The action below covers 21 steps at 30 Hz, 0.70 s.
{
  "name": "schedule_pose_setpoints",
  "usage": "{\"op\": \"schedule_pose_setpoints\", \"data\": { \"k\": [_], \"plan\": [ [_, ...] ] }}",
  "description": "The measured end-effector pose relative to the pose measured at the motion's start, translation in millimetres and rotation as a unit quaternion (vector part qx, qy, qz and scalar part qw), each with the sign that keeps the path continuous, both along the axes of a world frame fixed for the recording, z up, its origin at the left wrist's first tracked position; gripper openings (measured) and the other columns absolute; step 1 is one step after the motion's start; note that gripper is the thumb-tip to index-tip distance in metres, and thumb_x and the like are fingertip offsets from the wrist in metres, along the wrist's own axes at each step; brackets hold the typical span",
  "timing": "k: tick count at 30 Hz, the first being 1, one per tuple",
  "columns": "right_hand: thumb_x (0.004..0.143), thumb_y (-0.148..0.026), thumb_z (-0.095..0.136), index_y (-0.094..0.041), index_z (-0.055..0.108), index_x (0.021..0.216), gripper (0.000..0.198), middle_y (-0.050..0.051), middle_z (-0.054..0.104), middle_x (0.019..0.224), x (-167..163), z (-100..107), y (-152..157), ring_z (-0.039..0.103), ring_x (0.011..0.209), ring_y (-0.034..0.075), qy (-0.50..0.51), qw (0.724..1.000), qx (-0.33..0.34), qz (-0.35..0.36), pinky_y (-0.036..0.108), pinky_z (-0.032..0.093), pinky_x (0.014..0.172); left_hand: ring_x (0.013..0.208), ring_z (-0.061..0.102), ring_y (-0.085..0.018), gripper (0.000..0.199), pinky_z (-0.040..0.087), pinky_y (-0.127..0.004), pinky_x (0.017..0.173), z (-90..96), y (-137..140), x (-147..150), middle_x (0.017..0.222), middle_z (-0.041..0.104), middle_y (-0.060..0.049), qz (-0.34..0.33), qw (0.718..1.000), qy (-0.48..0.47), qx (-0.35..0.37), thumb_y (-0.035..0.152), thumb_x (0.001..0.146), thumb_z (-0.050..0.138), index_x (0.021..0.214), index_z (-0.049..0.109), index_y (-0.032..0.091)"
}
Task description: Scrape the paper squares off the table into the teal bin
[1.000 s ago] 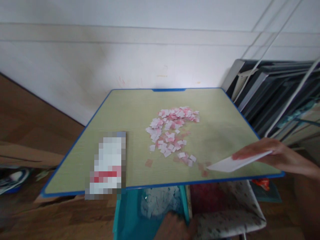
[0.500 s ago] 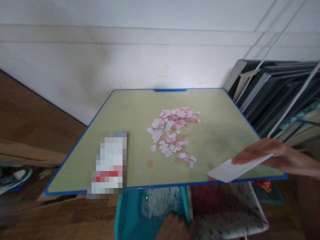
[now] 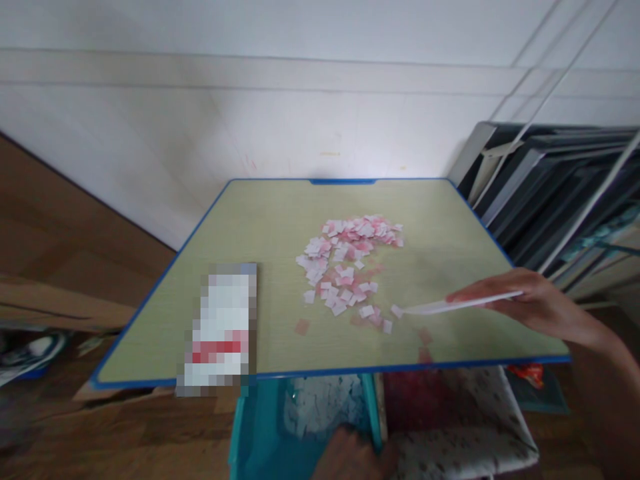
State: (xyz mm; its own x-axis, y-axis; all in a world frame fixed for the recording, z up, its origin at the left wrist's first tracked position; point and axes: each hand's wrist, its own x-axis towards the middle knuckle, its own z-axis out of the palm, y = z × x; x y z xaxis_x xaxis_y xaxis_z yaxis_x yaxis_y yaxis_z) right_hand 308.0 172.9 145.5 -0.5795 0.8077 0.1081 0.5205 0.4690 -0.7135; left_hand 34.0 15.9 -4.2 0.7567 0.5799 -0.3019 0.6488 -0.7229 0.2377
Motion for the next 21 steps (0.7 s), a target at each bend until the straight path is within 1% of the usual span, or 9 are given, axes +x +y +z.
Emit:
{"op": "schedule_pose_setpoints", "data": {
  "k": [4, 6, 9, 14, 17, 21],
  "plan": [
    [0.085, -0.041, 0.059, -0.021, 0.079, 0.092, 0.029, 0.009, 0.078, 0.089, 6.3, -3.1, -8.5, 0.074, 0.078, 0.023, -0.009, 0.998, 0.016, -0.064, 0.024, 0.057, 0.066, 0.044, 0.057, -0.021, 0.008, 0.03, -0.027, 0.039, 0.0, 1.8, -0.1, 0.056, 0.062, 0.0, -0.006, 1.0, 0.012, -0.013, 0.024, 0.087, 0.066, 0.093, 0.064, 0.021],
    [0.085, -0.038, 0.059, -0.022, 0.079, 0.093, 0.026, 0.008, 0.078, 0.091, 7.2, -4.5, -10.4, 0.074, 0.079, 0.022, 0.001, 0.996, 0.031, -0.079, 0.023, 0.056, 0.067, 0.045, 0.058, -0.022, 0.008, 0.032, -0.028, 0.039, 0.2, 2.3, -0.4, 0.058, 0.063, -0.001, -0.009, 1.0, 0.018, -0.017, 0.024, 0.087, 0.065, 0.094, 0.064, 0.02],
    [0.085, -0.036, 0.06, -0.023, 0.079, 0.094, 0.025, 0.007, 0.078, 0.093, 5.9, -4.1, -9.5, 0.074, 0.082, 0.022, 0.007, 0.997, 0.038, -0.072, 0.023, 0.056, 0.071, 0.046, 0.059, -0.023, 0.011, 0.036, -0.028, 0.041, 1.6, 2.9, -1.0, 0.058, 0.063, -0.001, -0.013, 1.0, 0.02, -0.015, 0.025, 0.087, 0.066, 0.097, 0.063, 0.02],
    [0.086, -0.038, 0.058, -0.019, 0.078, 0.094, 0.029, 0.009, 0.078, 0.093, 0.4, -1.7, -3.3, 0.074, 0.082, 0.022, -0.022, 0.998, 0.006, -0.055, 0.025, 0.056, 0.071, 0.045, 0.058, -0.021, 0.008, 0.035, -0.026, 0.04, 4.7, 3.5, 0.2, 0.057, 0.062, -0.001, -0.015, 1.0, 0.02, -0.014, 0.024, 0.089, 0.064, 0.095, 0.064, 0.02],
    [0.085, -0.042, 0.057, -0.017, 0.078, 0.092, 0.033, 0.01, 0.078, 0.09, -0.1, -5.5, -1.9, 0.074, 0.078, 0.022, -0.025, 0.995, 0.015, -0.098, 0.026, 0.056, 0.067, 0.047, 0.059, -0.021, 0.008, 0.034, -0.025, 0.04, 5.6, 3.7, 0.9, 0.058, 0.063, 0.0, -0.011, 1.0, 0.02, -0.019, 0.023, 0.087, 0.066, 0.094, 0.064, 0.021],
    [0.081, -0.048, 0.06, -0.017, 0.079, 0.085, 0.036, 0.008, 0.078, 0.078, 4.0, -13.3, -2.6, 0.073, 0.069, 0.022, -0.03, 0.987, 0.023, -0.158, 0.024, 0.055, 0.056, 0.047, 0.059, -0.021, 0.009, 0.035, -0.025, 0.041, 4.2, 2.8, -0.4, 0.058, 0.062, 0.0, -0.009, 0.999, 0.021, -0.027, 0.022, 0.086, 0.067, 0.095, 0.064, 0.02]
  ]
}}
